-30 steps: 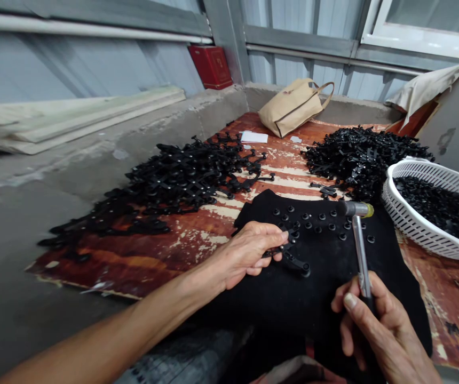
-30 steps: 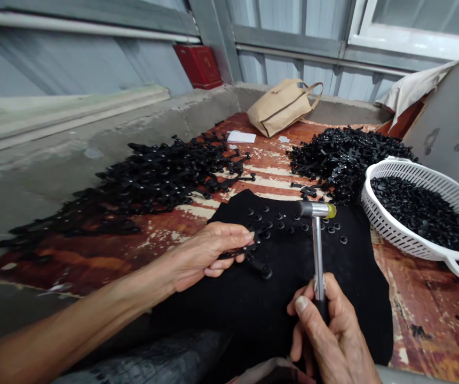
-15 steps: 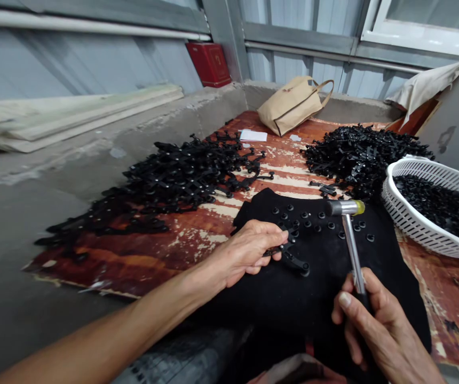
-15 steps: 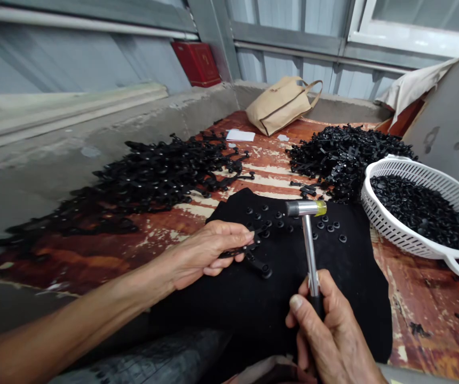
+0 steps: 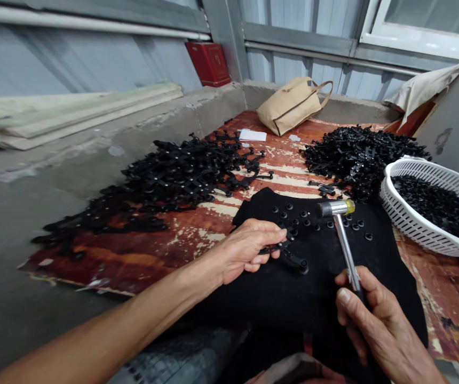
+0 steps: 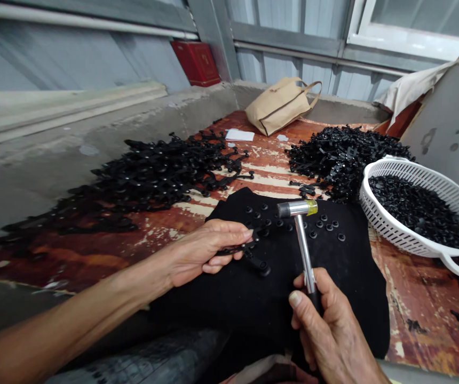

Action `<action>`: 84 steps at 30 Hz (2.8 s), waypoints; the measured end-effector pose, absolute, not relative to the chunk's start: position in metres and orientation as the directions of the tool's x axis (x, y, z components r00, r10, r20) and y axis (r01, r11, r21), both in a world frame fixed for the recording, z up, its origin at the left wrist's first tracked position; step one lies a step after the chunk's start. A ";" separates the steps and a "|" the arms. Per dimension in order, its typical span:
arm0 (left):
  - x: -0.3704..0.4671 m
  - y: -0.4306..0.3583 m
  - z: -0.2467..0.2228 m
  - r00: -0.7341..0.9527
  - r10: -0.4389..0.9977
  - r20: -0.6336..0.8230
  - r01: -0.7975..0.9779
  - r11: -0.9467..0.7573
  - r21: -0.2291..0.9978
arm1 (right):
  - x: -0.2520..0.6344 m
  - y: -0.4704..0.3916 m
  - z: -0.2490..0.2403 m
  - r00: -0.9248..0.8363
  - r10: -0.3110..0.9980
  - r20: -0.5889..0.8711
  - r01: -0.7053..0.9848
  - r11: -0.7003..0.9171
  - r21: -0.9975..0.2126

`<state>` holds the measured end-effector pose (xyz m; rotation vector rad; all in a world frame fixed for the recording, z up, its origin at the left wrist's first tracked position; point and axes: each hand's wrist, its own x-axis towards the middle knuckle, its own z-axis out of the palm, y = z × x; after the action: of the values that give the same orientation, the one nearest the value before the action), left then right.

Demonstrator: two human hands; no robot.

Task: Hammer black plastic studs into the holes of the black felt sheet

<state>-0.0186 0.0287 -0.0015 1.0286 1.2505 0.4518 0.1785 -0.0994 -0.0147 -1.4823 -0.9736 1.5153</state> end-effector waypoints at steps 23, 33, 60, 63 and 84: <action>-0.011 0.026 0.004 0.210 0.798 -0.565 0.379 0.466 0.799 | 0.198 -0.100 -0.007 -0.129 0.975 0.182 0.680 0.221 -0.700; -0.013 0.027 0.005 0.221 0.805 -0.551 0.398 0.441 0.804 | 0.200 -0.099 -0.007 -0.132 0.931 0.340 0.702 0.330 -0.631; -0.042 0.060 0.011 0.533 0.834 -0.143 0.650 -0.296 0.700 | 0.205 -0.115 -0.028 0.115 0.990 -0.084 0.435 -0.126 -0.891; -0.041 0.063 0.007 0.517 0.849 -0.115 0.698 -0.339 0.631 | 0.206 -0.114 -0.024 0.086 0.986 -0.145 0.406 -0.168 -0.898; -0.033 0.020 -0.004 0.186 0.980 -0.065 0.568 -0.053 0.822 | 0.204 -0.119 -0.027 0.166 0.970 -0.180 0.362 -0.230 -0.904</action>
<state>-0.0329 0.0203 -0.0043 1.7184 1.4735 0.7016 0.2041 -0.1185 -0.0273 -1.7138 -1.2782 1.0537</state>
